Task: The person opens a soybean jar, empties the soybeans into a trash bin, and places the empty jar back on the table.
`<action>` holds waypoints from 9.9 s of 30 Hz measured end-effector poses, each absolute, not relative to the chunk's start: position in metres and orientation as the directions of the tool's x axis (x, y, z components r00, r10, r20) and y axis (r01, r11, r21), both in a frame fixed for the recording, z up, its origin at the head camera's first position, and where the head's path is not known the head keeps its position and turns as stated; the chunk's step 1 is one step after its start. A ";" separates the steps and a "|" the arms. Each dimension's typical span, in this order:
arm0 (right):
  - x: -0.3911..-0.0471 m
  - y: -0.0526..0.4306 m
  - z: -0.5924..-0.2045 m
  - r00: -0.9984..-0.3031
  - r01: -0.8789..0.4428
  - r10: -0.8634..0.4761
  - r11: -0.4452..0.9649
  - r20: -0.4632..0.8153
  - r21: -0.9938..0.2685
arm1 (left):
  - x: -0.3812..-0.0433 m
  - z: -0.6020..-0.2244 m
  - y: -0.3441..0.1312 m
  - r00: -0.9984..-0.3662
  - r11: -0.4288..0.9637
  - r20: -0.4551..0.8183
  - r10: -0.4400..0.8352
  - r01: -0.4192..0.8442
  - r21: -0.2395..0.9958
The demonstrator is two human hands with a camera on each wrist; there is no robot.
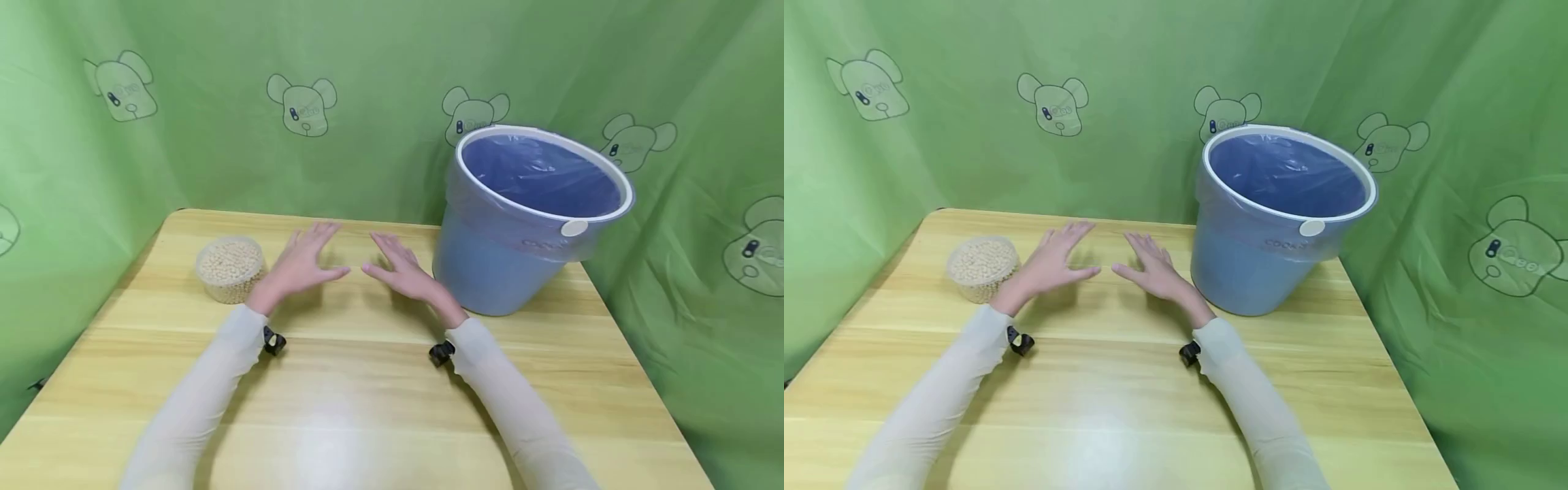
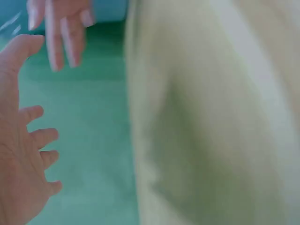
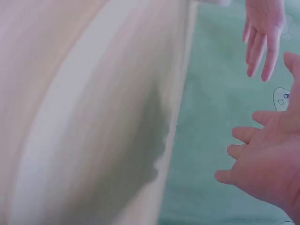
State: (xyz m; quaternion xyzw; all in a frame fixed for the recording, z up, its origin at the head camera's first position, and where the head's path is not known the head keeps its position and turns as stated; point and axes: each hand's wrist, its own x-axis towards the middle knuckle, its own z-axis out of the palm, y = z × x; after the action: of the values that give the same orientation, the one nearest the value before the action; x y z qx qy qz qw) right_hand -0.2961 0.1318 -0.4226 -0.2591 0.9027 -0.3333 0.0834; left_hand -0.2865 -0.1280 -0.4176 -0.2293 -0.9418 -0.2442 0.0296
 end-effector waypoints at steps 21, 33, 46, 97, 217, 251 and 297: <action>-0.293 0.002 -0.447 -0.835 -0.076 -0.551 0.101 0.008 -0.992 | -0.262 -0.410 -0.314 -0.965 0.471 -0.007 0.261 0.121 0.874; -0.299 -0.049 -0.453 -0.836 -0.014 -0.548 0.070 -0.027 -0.997 | -0.263 -0.439 -0.345 -0.929 0.257 -0.133 0.346 -0.043 0.966; -0.293 -0.072 -0.454 -0.829 0.067 -0.549 0.097 -0.109 -0.993 | -0.260 -0.455 -0.332 -0.948 0.221 -0.097 0.302 -0.029 0.975; -0.308 0.162 -0.356 -0.883 -0.280 -0.357 -0.119 0.304 -0.953 | -0.303 -0.365 -0.073 -0.893 0.004 0.374 0.252 0.387 0.922; -0.313 0.156 -0.389 -0.967 -0.152 -0.248 0.373 0.060 -0.915 | -0.300 -0.357 -0.117 -0.873 -0.068 0.488 0.021 0.485 0.872; -0.301 0.174 -0.451 -0.906 -0.381 -0.419 0.750 0.056 -0.541 | -0.297 -0.362 -0.115 -0.887 -0.020 0.462 0.022 0.461 0.887; -0.297 0.167 -0.457 -0.850 -0.407 -0.503 0.815 -0.155 -0.412 | -0.297 -0.363 -0.117 -0.892 0.013 0.452 0.018 0.452 0.892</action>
State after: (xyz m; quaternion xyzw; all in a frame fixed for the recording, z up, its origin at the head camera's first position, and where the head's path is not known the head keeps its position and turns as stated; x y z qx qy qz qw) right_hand -0.2969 0.1668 -0.4570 -0.2410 0.9438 -0.1852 0.1295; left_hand -0.2966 -0.1171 -0.3629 -0.1697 -0.6938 -0.6816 0.1592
